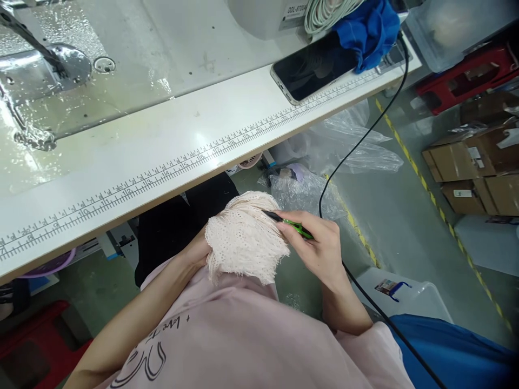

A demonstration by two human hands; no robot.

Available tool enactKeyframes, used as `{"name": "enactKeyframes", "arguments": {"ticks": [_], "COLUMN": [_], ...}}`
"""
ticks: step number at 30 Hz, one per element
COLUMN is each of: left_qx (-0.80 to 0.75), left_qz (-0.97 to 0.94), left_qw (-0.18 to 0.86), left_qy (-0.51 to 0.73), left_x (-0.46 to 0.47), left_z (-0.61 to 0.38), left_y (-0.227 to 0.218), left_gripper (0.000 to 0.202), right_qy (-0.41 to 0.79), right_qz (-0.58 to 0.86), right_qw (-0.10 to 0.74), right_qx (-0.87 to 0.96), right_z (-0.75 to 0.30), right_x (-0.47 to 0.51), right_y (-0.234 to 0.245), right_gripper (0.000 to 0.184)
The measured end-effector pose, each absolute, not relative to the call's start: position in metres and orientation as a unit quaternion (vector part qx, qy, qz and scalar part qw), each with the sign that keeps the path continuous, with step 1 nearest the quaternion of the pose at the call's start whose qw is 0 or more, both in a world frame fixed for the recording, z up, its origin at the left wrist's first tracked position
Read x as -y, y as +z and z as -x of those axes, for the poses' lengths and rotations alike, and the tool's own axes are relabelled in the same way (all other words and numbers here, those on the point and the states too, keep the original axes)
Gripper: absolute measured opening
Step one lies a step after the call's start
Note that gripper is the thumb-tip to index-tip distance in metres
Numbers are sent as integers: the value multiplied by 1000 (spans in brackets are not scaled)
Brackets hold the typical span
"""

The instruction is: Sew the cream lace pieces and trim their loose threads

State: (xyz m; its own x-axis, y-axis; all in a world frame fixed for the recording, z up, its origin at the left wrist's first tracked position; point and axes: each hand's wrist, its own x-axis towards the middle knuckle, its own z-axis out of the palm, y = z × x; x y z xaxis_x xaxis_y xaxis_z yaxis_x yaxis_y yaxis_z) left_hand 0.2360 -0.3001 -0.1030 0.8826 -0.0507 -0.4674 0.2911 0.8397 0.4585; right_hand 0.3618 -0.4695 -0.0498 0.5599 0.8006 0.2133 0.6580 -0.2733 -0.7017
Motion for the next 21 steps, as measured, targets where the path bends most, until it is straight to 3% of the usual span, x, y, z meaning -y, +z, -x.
{"name": "enactKeyframes", "arguments": {"ticks": [13,21], "left_qx": [-260,-261], "left_qz": [-296,-322], "left_qw": [915,908], "left_qy": [-90,-59], "left_x": [296,298], "left_z": [-230,-231], "left_y": [-94,-98], "left_gripper": [45,42], "right_qy": [103,128], "right_qz": [826,819], "right_qw": [335,344], "right_qx": [441,440], "right_z": [-361,-361], "right_x": [470,466], "right_y": [-43,-44], "right_gripper": [14,16]}}
